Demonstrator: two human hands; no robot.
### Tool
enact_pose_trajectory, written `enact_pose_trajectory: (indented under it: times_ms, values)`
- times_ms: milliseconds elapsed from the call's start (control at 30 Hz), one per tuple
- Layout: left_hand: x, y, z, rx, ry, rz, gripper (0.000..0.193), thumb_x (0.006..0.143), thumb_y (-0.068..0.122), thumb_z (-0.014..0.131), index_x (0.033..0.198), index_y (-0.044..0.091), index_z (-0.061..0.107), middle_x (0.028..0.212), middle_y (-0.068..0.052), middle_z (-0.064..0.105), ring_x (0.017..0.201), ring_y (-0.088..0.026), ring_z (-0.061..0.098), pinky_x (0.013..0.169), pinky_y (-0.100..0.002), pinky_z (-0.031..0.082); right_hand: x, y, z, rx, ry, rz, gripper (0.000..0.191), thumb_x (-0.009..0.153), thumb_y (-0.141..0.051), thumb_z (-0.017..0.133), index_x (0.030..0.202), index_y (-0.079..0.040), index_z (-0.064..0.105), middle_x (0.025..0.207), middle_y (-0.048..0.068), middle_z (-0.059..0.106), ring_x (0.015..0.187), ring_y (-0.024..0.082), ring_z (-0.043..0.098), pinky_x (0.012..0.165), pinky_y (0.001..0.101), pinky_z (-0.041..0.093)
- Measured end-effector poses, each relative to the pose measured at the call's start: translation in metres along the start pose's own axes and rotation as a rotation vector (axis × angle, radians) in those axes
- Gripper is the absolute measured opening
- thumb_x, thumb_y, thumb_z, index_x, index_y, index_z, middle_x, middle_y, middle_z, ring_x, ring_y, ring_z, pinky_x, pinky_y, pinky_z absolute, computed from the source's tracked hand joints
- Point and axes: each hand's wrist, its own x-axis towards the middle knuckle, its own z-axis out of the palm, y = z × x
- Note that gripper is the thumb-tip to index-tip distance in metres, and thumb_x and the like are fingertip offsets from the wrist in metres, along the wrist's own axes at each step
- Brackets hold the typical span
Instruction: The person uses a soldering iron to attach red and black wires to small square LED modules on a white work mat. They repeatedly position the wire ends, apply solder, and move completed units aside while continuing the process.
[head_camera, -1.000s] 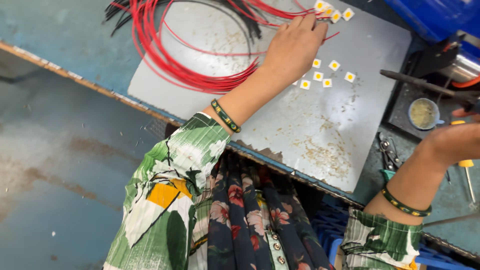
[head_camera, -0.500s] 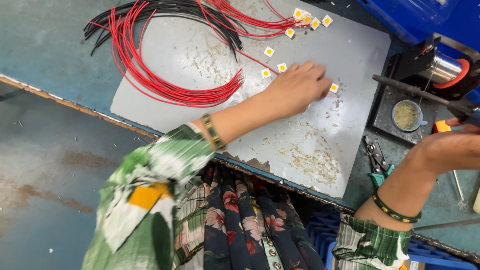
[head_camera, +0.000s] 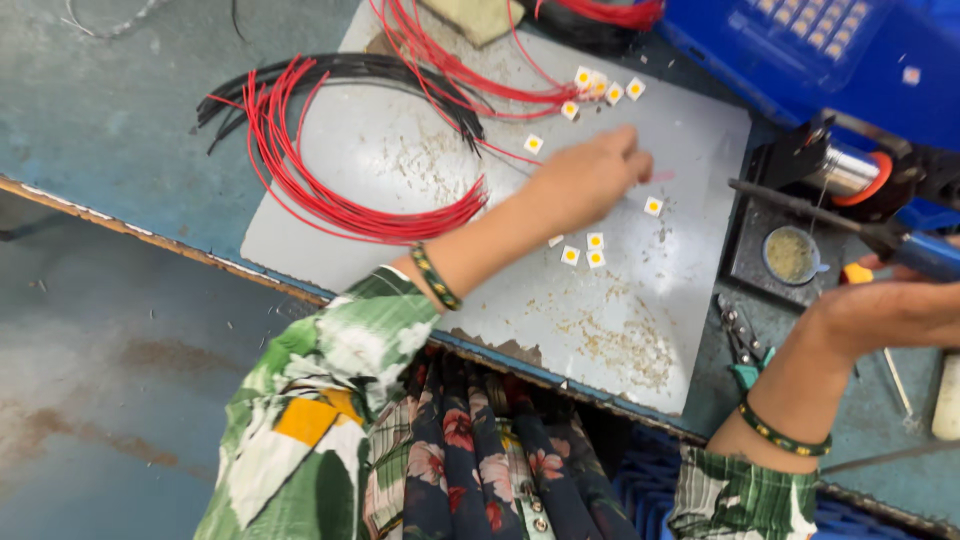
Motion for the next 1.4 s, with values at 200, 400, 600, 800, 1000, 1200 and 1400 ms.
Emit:
enact_pose_trajectory:
  times_ms: [200, 400, 600, 800, 1000, 1200, 1400]
  values:
    - [-0.005, 0.013, 0.024, 0.113, 0.165, 0.128, 0.012, 0.092, 0.019, 0.062, 0.100, 0.011, 0.065, 0.103, -0.010, 0.056, 0.102, -0.030, 0.062, 0.081, -0.043, 0.054, 0.007, 0.015, 0.000, 0.077, 0.070, 0.050, 0.037, 0.111, -0.025, 0.041, 0.087, 0.000, 0.053, 0.077, 0.009, 0.050, 0.062, 0.020, 0.048, 0.053, 0.0303, 0.044]
    - [-0.021, 0.001, -0.023, -0.111, -0.397, 0.091, 0.024, 0.081, 0.005, 0.065, 0.102, 0.016, 0.070, 0.105, -0.006, 0.060, 0.109, -0.027, 0.063, 0.083, -0.041, 0.054, -0.002, 0.015, -0.004, 0.115, 0.008, 0.035, 0.038, 0.113, -0.027, 0.040, 0.086, -0.002, 0.048, 0.071, 0.007, 0.042, 0.057, 0.017, 0.044, 0.052, 0.0287, 0.044]
    - [-0.033, -0.048, -0.069, 0.264, 0.009, -0.235, 0.027, 0.081, 0.000, 0.063, 0.107, 0.008, 0.066, 0.108, -0.011, 0.061, 0.109, -0.032, 0.062, 0.085, -0.045, 0.054, -0.007, 0.010, -0.003, 0.099, -0.037, 0.061, 0.042, 0.115, -0.029, 0.034, 0.098, 0.003, 0.055, 0.079, 0.009, 0.049, 0.059, 0.016, 0.045, 0.055, 0.0285, 0.049]
    - [-0.040, -0.044, -0.049, 0.299, 0.138, -0.174, 0.014, 0.086, 0.005, 0.062, 0.100, 0.004, 0.063, 0.104, -0.014, 0.060, 0.105, -0.034, 0.064, 0.082, -0.045, 0.054, -0.009, -0.005, 0.005, 0.071, -0.046, 0.044, 0.040, 0.116, -0.029, 0.036, 0.101, 0.004, 0.055, 0.081, 0.010, 0.050, 0.057, 0.017, 0.047, 0.052, 0.0275, 0.047]
    - [-0.051, -0.005, -0.039, 0.008, -0.163, -0.194, 0.017, 0.090, 0.005, 0.062, 0.107, 0.005, 0.064, 0.102, -0.015, 0.061, 0.097, -0.037, 0.065, 0.079, -0.048, 0.053, -0.012, -0.022, 0.012, 0.094, -0.068, 0.014, 0.048, 0.118, -0.038, 0.037, 0.100, 0.003, 0.051, 0.076, 0.011, 0.050, 0.055, 0.019, 0.054, 0.048, 0.0261, 0.043]
    - [-0.052, 0.022, -0.072, -0.031, -0.088, -0.185, 0.028, 0.084, -0.001, 0.059, 0.109, 0.009, 0.067, 0.104, -0.013, 0.061, 0.093, -0.035, 0.066, 0.076, -0.046, 0.053, -0.015, -0.022, 0.011, 0.061, -0.117, -0.057, 0.053, 0.118, -0.047, 0.037, 0.104, 0.004, 0.046, 0.087, 0.011, 0.048, 0.060, 0.019, 0.051, 0.050, 0.0266, 0.047]
    - [-0.105, 0.045, -0.100, -0.144, 0.094, -0.259, 0.012, 0.093, 0.012, 0.067, 0.104, 0.010, 0.072, 0.095, -0.010, 0.059, 0.084, -0.031, 0.064, 0.070, -0.043, 0.051, -0.025, -0.037, 0.021, 0.182, -0.181, -0.061, 0.058, 0.121, -0.048, 0.037, 0.096, 0.003, 0.040, 0.078, 0.012, 0.040, 0.057, 0.024, 0.045, 0.056, 0.0335, 0.044]
